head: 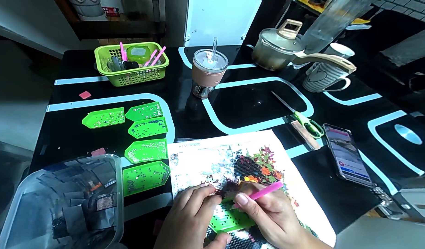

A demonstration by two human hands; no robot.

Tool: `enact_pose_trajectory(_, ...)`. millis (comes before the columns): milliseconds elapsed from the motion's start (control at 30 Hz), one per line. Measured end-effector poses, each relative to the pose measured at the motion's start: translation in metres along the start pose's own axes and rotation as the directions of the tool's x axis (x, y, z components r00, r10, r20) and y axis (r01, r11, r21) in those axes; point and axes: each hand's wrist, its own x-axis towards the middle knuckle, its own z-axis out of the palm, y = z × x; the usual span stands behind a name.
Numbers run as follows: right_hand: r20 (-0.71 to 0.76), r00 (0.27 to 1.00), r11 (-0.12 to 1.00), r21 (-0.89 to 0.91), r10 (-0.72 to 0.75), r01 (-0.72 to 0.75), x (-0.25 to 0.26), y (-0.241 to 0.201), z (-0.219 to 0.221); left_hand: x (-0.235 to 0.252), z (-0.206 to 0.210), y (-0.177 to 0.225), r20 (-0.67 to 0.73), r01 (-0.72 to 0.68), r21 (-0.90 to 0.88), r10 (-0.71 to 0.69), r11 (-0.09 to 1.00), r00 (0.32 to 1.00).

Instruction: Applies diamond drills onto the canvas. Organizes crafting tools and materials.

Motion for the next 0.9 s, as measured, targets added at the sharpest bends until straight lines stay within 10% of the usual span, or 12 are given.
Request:
enact_pose_trajectory(333, -0.2, 0.89, 0.898, 0.26, 0.409, -0.354, 0.017, 0.002, -0.01, 0.0, -0.001, 0.0, 0.022, 0.011, -0.009, -0.011, 1.0, 1.0)
enact_pose_trajectory(900, -0.228, 0.936, 0.963, 0.079, 0.267, -0.256, 0.019, 0.01, -0.004, 0.0, -0.002, 0.0, 0.028, 0.015, -0.013, -0.015, 1.0, 0.999)
